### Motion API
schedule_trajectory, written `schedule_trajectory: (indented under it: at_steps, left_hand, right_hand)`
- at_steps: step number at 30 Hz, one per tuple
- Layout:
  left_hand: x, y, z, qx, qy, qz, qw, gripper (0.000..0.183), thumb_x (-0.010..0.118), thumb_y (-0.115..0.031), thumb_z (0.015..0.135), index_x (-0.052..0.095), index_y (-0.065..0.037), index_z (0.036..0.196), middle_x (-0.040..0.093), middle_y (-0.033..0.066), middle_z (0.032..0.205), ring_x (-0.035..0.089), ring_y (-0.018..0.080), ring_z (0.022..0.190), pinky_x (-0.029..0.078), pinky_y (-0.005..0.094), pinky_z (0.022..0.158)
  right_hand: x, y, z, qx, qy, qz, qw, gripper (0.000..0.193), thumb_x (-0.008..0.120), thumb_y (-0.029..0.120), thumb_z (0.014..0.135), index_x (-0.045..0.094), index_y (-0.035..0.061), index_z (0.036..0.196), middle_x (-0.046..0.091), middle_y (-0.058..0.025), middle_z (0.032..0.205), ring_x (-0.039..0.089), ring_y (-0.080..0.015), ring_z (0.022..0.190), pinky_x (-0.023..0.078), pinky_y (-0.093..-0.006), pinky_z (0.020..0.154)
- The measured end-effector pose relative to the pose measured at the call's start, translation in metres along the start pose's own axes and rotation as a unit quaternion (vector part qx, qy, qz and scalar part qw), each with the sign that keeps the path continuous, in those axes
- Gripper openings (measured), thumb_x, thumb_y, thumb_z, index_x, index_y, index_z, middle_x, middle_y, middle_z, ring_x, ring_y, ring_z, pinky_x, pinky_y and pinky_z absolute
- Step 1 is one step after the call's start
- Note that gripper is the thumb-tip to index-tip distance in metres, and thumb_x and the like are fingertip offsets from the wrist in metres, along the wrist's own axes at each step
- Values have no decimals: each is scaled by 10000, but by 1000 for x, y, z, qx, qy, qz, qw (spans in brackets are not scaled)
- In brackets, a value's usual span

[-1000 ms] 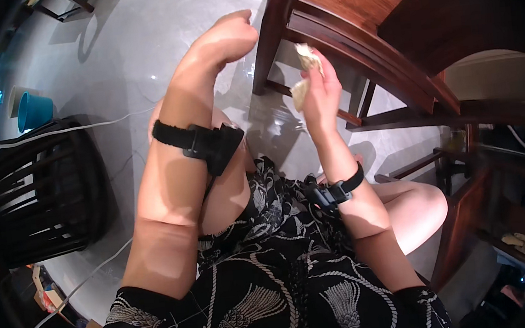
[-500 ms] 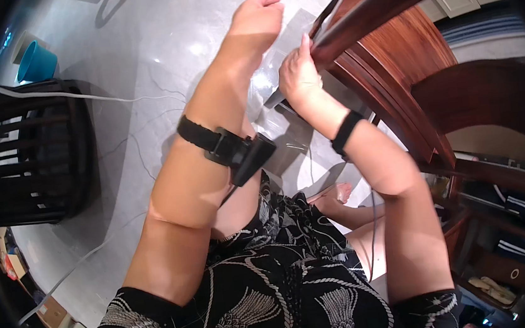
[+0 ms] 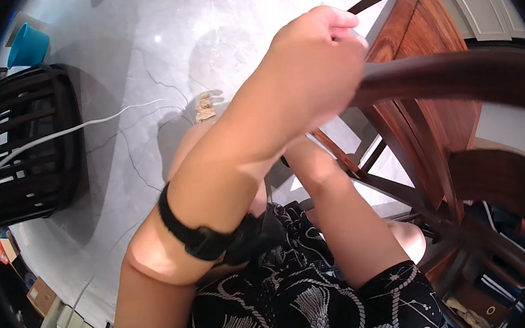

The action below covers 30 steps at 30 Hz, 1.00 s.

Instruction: Wiping a wooden chair with a cloth to clean it.

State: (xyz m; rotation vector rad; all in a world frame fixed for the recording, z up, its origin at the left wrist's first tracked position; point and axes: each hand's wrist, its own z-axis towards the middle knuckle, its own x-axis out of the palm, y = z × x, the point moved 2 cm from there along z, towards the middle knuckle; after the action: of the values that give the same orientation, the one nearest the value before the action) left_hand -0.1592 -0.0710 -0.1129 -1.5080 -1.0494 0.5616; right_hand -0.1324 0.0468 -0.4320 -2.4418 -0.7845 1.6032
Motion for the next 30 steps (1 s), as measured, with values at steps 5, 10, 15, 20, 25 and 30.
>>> schedule_trajectory:
  at_steps: [5, 10, 15, 20, 25, 30]
  left_hand:
    - [13, -4, 9, 65, 2, 15, 998, 389, 593, -206, 843, 586, 39, 1145, 643, 217, 1028, 643, 307, 950, 509, 364, 838]
    - [3, -5, 15, 49, -12, 44, 998, 406, 610, -221, 829, 589, 49, 1132, 653, 217, 990, 654, 308, 906, 517, 362, 819]
    - [3, 1, 20, 67, 13, 60, 996, 420, 609, -244, 829, 587, 54, 1125, 666, 207, 916, 670, 286, 826, 531, 350, 745]
    - [10, -2, 12, 35, 77, 82, 993, 402, 580, -237, 840, 578, 50, 1122, 667, 174, 799, 674, 243, 750, 527, 337, 661]
    - [22, -44, -15, -220, 105, 78, 967, 363, 451, -286, 947, 591, 16, 1091, 531, 51, 651, 566, 142, 520, 459, 275, 474]
    - [36, -8, 1, -2, 200, 124, 972, 343, 464, -186, 890, 587, 30, 1127, 557, 50, 670, 566, 119, 633, 452, 248, 571]
  right_hand:
    - [36, -13, 15, -7, -64, 57, 996, 383, 516, 208, 889, 577, 72, 1242, 551, -142, 1250, 472, -332, 1243, 329, -521, 1048]
    - [14, 10, 12, -43, -146, 130, 980, 359, 530, 182, 871, 603, 64, 1203, 583, -138, 1197, 499, -332, 1216, 362, -501, 1033]
    - [68, 24, -21, -47, -199, 190, 960, 336, 543, 155, 854, 629, 57, 1163, 615, -134, 1145, 526, -333, 1188, 396, -481, 1018]
    - [74, 39, -80, -48, -260, 251, 931, 315, 557, 129, 836, 655, 49, 1124, 647, -130, 1092, 553, -333, 1161, 429, -461, 1003]
    - [63, 40, -146, 136, -209, 340, 907, 452, 526, 91, 819, 523, 39, 1268, 613, -124, 1119, 569, -272, 1081, 478, -402, 922]
    - [49, 38, -108, 246, -335, 399, 817, 537, 404, 25, 853, 348, -63, 1380, 401, -226, 1411, 353, -367, 1331, 259, -416, 1133]
